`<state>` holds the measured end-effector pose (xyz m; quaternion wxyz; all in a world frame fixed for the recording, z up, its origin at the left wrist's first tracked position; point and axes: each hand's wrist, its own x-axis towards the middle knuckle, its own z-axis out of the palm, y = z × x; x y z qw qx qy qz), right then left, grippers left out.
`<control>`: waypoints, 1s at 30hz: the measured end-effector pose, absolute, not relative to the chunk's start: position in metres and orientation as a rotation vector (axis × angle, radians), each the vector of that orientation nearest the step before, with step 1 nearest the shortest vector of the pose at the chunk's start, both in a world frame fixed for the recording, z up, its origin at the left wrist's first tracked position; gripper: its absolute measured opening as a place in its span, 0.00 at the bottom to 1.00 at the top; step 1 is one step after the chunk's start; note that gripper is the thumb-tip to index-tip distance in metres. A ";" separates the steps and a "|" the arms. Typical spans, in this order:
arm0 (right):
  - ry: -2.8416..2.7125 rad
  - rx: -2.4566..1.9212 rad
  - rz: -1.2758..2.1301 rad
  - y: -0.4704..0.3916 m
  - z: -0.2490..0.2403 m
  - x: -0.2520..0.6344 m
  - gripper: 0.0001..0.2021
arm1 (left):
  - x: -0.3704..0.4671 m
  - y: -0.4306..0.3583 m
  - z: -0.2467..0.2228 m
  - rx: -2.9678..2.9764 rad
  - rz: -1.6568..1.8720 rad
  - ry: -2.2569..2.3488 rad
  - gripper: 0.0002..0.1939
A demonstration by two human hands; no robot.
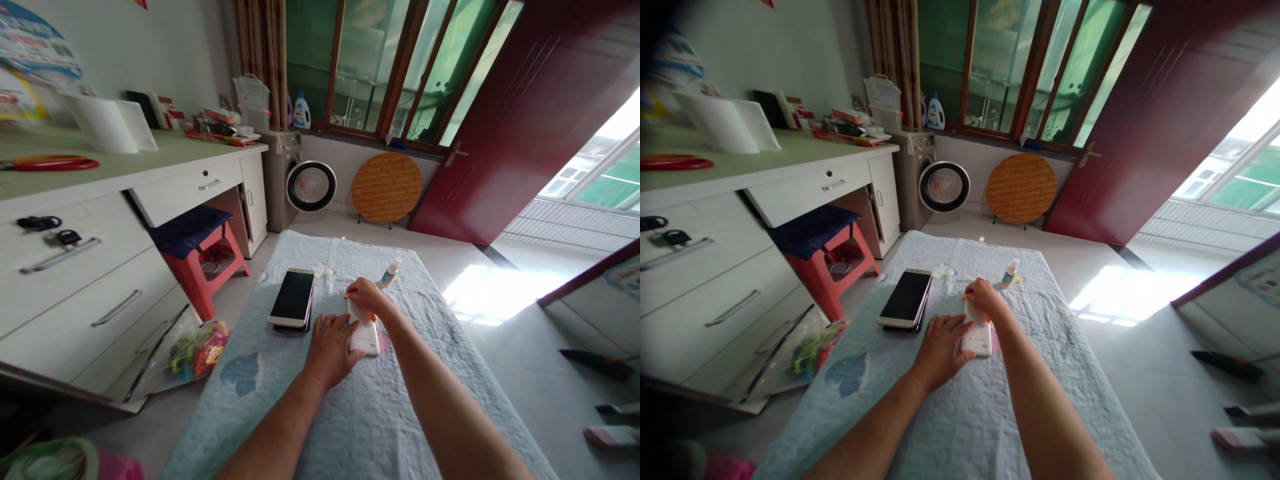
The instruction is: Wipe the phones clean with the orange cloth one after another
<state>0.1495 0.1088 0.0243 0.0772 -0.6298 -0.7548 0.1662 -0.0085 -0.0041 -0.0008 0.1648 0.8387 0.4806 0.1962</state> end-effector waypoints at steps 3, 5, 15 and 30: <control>-2.213 -1.911 0.452 0.105 0.021 0.160 0.10 | -0.009 -0.005 0.001 2.381 0.574 1.371 0.27; -2.172 -1.941 0.413 0.102 0.020 0.167 0.10 | -0.009 -0.005 0.001 2.387 0.575 1.362 0.27; -2.118 -1.883 0.224 0.056 0.016 0.158 0.14 | -0.010 -0.005 0.004 2.388 0.566 1.357 0.28; -1.982 -1.902 0.190 0.041 0.008 0.175 0.15 | -0.008 -0.003 -0.001 2.349 0.623 1.373 0.27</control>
